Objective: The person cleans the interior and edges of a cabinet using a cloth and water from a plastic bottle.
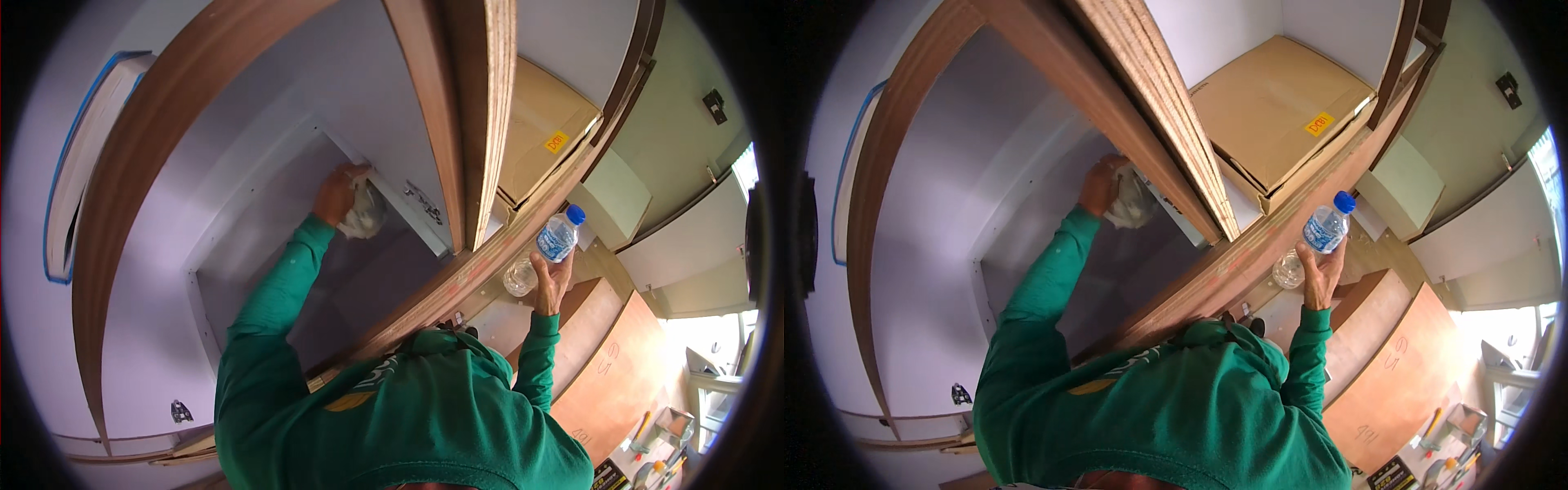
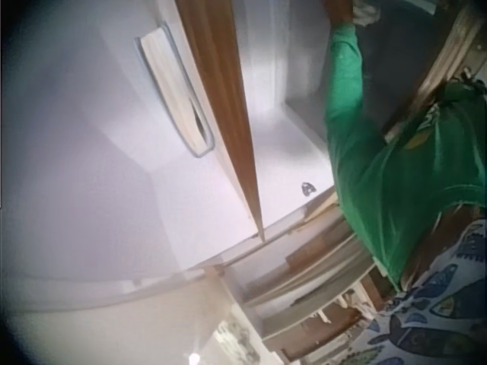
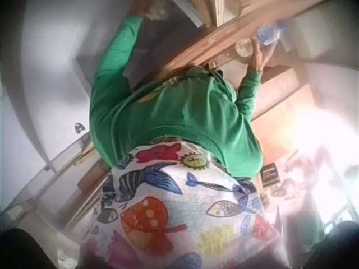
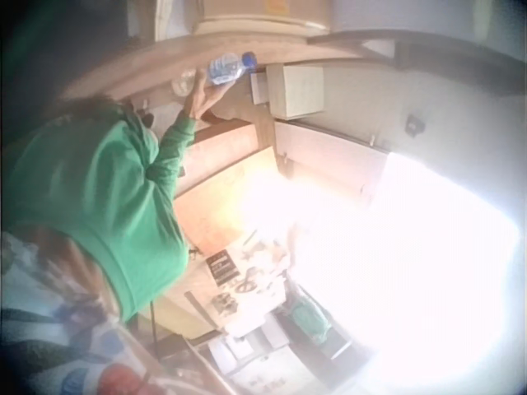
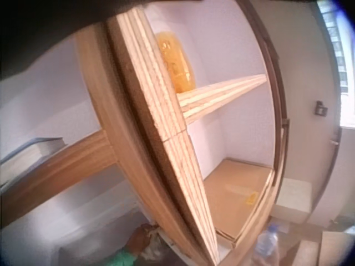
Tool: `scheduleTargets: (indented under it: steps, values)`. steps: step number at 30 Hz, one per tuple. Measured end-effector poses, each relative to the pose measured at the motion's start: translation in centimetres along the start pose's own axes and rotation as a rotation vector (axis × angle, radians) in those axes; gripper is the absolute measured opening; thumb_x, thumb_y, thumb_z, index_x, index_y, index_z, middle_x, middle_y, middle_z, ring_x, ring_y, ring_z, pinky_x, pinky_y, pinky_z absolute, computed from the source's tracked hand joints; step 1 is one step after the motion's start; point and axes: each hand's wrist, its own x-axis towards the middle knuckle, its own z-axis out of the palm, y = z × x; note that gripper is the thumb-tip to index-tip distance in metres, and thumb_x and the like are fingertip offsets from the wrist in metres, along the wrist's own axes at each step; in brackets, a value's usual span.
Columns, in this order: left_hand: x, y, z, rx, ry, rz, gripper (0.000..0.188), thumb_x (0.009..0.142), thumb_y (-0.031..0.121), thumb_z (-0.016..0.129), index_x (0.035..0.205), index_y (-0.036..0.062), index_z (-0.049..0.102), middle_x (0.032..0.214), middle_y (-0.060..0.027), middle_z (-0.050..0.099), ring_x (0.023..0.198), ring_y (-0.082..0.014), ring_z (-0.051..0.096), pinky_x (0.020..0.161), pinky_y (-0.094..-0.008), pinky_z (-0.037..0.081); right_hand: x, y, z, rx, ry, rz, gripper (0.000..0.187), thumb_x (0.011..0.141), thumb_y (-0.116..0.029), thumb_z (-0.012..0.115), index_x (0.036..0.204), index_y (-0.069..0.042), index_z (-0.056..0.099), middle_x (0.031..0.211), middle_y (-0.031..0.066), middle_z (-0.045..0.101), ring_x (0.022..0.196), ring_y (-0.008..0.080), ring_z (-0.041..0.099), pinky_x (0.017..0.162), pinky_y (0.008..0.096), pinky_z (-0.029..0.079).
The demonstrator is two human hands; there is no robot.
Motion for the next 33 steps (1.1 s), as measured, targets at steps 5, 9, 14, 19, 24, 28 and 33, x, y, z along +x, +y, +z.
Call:
scheduleTargets:
  steps: [5,9,14,19,24,28,33]
  values:
    - [4.9,-5.6,-0.3,-0.074,0.069,-0.488,0.030,0.094,-0.001,0.052,0.120,0.0052,0.065,0.121,-0.0191,0.065,0.109,-0.0370,0.062,0.096,-0.0407,0.050,-0.8,-0.2,0.0,0.016,-0.080,0.038,0.076,0.080,-0.014,0.078,0.144,0.000,0.040,0.131,0.0103,0.055,0.121,0.0208,0.052,0.107,0.0341,0.038]
    - [4.6,-6.3,-0.4,0.004,0.064,-0.253,0.032,0.093,-0.003,0.051,0.120,0.0065,0.067,0.123,-0.0181,0.064,0.110,-0.0356,0.062,0.097,-0.0393,0.050,-2.1,-1.0,-1.0,-0.020,-0.062,0.039,0.072,0.081,-0.014,0.078,0.142,-0.001,0.042,0.129,0.0097,0.056,0.119,0.0206,0.053,0.105,0.0355,0.040]
    - [2.3,-1.4,-0.3,0.190,-0.027,0.012,0.038,0.087,-0.008,0.055,0.119,0.0085,0.068,0.121,-0.0171,0.065,0.110,-0.0357,0.062,0.096,-0.0385,0.050,-3.0,0.2,-2.8,-0.019,-0.013,0.049,0.071,0.081,-0.016,0.078,0.141,-0.002,0.043,0.126,0.0088,0.057,0.116,0.0201,0.054,0.104,0.0360,0.042]
    - [4.6,-3.1,-1.7,0.200,0.006,-0.118,0.041,0.085,-0.009,0.056,0.118,0.0113,0.069,0.119,-0.0172,0.065,0.108,-0.0366,0.062,0.095,-0.0396,0.050,-2.2,-0.8,-1.9,0.035,-0.123,0.038,0.070,0.080,-0.019,0.079,0.139,-0.002,0.045,0.124,0.0087,0.057,0.114,0.0197,0.055,0.103,0.0353,0.042]
    - [1.2,2.9,-1.8,0.163,-0.120,0.000,0.034,0.085,-0.005,0.059,0.114,0.0077,0.070,0.118,-0.0163,0.065,0.106,-0.0386,0.062,0.094,-0.0401,0.051,-2.2,-1.4,-2.7,0.017,-0.136,0.018,0.067,0.080,-0.019,0.079,0.136,-0.002,0.045,0.123,0.0083,0.057,0.113,0.0189,0.055,0.101,0.0354,0.043]
    - [-2.3,8.4,-0.5,0.095,-0.131,0.174,0.030,0.085,-0.002,0.060,0.112,0.0058,0.071,0.120,-0.0166,0.065,0.107,-0.0407,0.061,0.094,-0.0409,0.051,-2.9,-0.3,-3.7,0.005,-0.129,0.044,0.067,0.080,-0.018,0.079,0.136,-0.002,0.045,0.122,0.0088,0.058,0.112,0.0198,0.056,0.101,0.0357,0.044]
    - [-0.6,4.9,0.1,0.132,-0.044,-0.035,0.040,0.080,-0.007,0.056,0.112,0.0095,0.072,0.122,-0.0160,0.065,0.109,-0.0388,0.061,0.097,-0.0415,0.050,-3.7,-1.1,-3.9,-0.009,-0.237,0.076,0.067,0.080,-0.018,0.078,0.136,-0.002,0.045,0.119,0.0094,0.059,0.111,0.0206,0.057,0.099,0.0361,0.044]
